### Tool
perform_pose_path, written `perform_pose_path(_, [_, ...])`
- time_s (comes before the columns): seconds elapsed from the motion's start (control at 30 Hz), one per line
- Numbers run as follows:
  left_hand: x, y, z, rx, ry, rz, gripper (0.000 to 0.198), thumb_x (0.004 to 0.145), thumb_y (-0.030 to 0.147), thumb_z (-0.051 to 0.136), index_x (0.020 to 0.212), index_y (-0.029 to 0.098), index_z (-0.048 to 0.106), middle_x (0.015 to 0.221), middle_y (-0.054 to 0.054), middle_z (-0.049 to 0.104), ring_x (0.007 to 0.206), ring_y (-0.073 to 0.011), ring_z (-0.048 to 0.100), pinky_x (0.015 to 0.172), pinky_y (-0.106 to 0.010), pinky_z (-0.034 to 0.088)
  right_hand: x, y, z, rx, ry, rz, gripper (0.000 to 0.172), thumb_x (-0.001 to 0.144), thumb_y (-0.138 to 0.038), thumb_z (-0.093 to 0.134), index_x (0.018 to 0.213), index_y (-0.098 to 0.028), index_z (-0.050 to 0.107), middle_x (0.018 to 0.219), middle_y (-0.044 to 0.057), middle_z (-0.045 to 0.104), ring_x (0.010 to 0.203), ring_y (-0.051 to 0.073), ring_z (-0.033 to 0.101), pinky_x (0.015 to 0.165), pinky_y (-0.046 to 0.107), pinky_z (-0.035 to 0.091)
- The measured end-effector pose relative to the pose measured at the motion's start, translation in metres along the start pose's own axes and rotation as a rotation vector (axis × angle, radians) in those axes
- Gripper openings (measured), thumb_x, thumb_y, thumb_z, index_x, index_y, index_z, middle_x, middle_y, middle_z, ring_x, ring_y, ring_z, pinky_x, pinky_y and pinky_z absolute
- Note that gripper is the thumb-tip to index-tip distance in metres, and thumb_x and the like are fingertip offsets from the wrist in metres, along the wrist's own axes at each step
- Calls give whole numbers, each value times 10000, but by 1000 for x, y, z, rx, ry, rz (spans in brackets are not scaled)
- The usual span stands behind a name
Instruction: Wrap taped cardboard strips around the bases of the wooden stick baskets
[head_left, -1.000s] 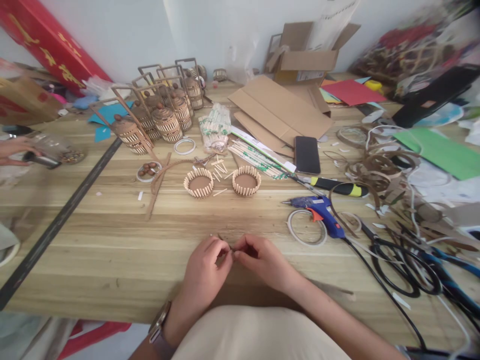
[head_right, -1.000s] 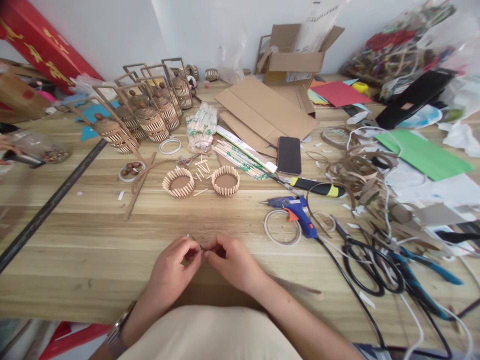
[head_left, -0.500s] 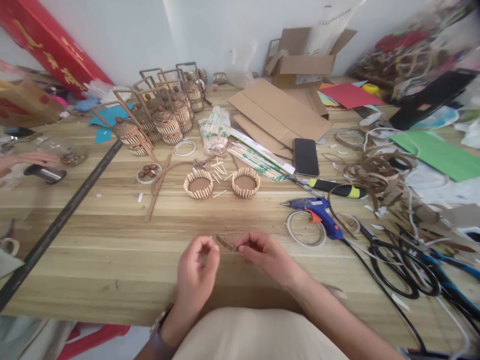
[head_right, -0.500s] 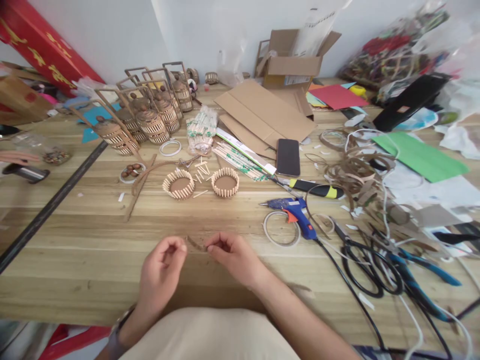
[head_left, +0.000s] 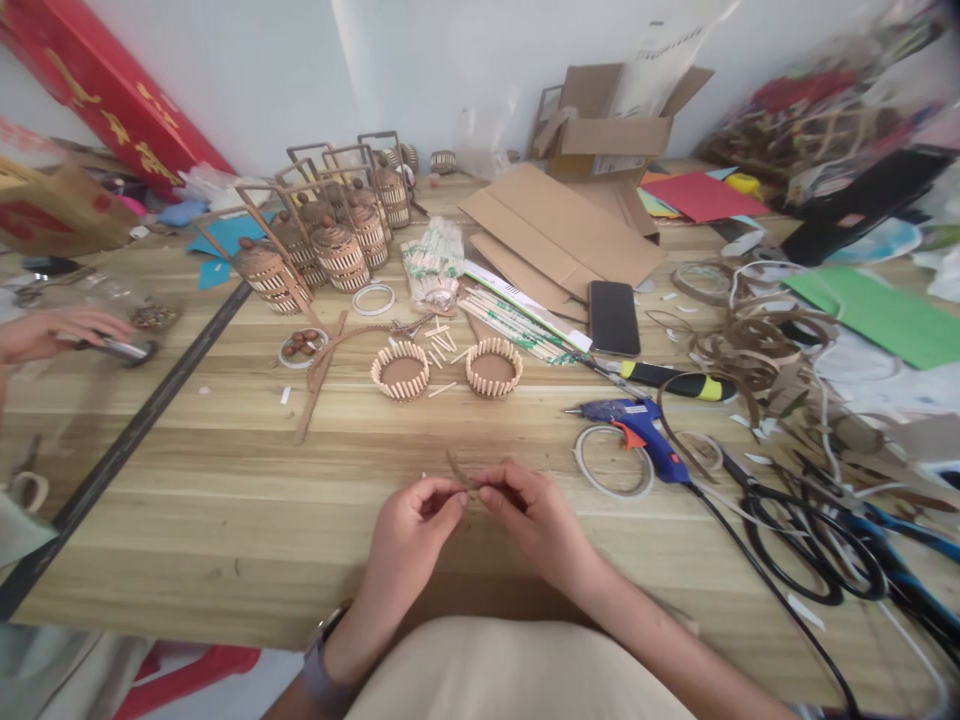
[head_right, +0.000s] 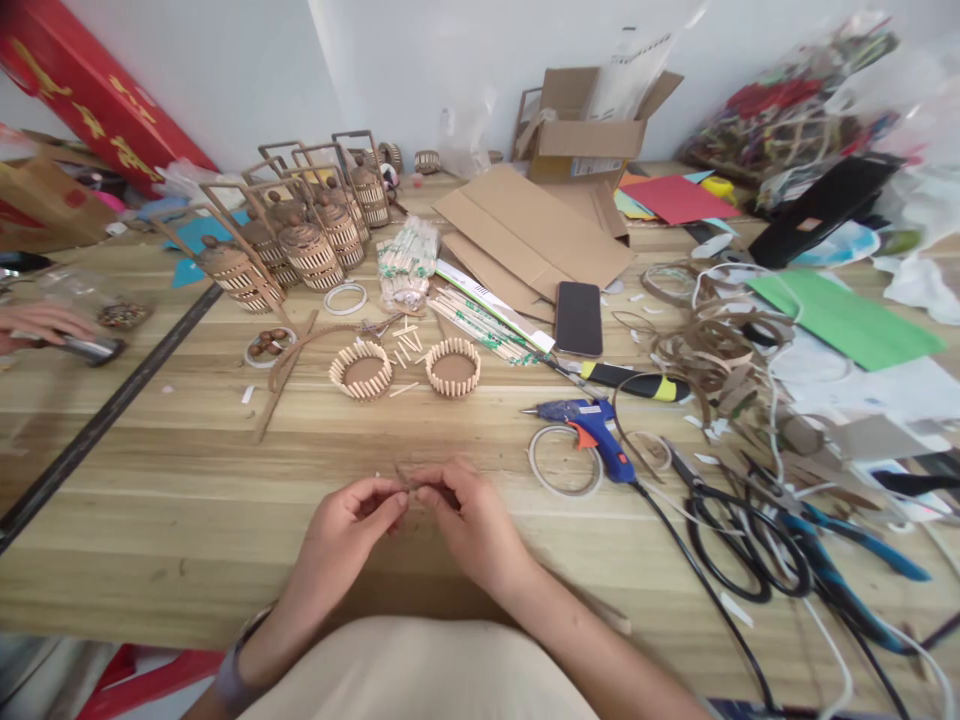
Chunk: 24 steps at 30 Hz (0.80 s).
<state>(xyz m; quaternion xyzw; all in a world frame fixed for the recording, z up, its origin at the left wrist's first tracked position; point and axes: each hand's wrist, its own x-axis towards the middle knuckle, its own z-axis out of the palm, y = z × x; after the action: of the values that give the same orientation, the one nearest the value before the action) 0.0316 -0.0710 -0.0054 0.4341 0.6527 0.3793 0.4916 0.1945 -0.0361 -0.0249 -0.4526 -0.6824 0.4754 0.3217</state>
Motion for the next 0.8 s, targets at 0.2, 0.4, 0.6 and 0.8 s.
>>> perform_pose_path(0.2, [0,4,0,-117,-16,-51,219,699,398,652,659,183,657,575,13,600,588,-156,557,572,-262,452,-4,-4,-1,-121,16,-195,205,939,-185,504,976,-203,704,802,37,649,763,167,629,683,277,494])
perform_pose_path(0.4, [0,5,3,-210,-35,-101,229,676,391,685,674,162,679,591,5,622,582,-143,548,587,-261,453,-3,-1,1,-206,79,-380,187,961,-153,493,968,-194,675,792,37,629,725,151,618,642,255,499])
perform_pose_path(0.6, [1,3,4,-284,-54,-129,206,664,371,683,643,167,656,575,17,609,584,-132,540,592,-252,447,-4,1,2,-239,53,-403,188,967,-148,486,977,-189,669,787,40,625,717,150,619,638,252,502])
perform_pose_path(0.8, [3,1,4,-338,-82,-166,169,622,321,658,645,153,647,572,15,597,557,-123,519,559,-249,421,-4,2,1,-255,32,-436,195,968,-131,476,973,-187,663,778,36,615,696,142,618,627,237,496])
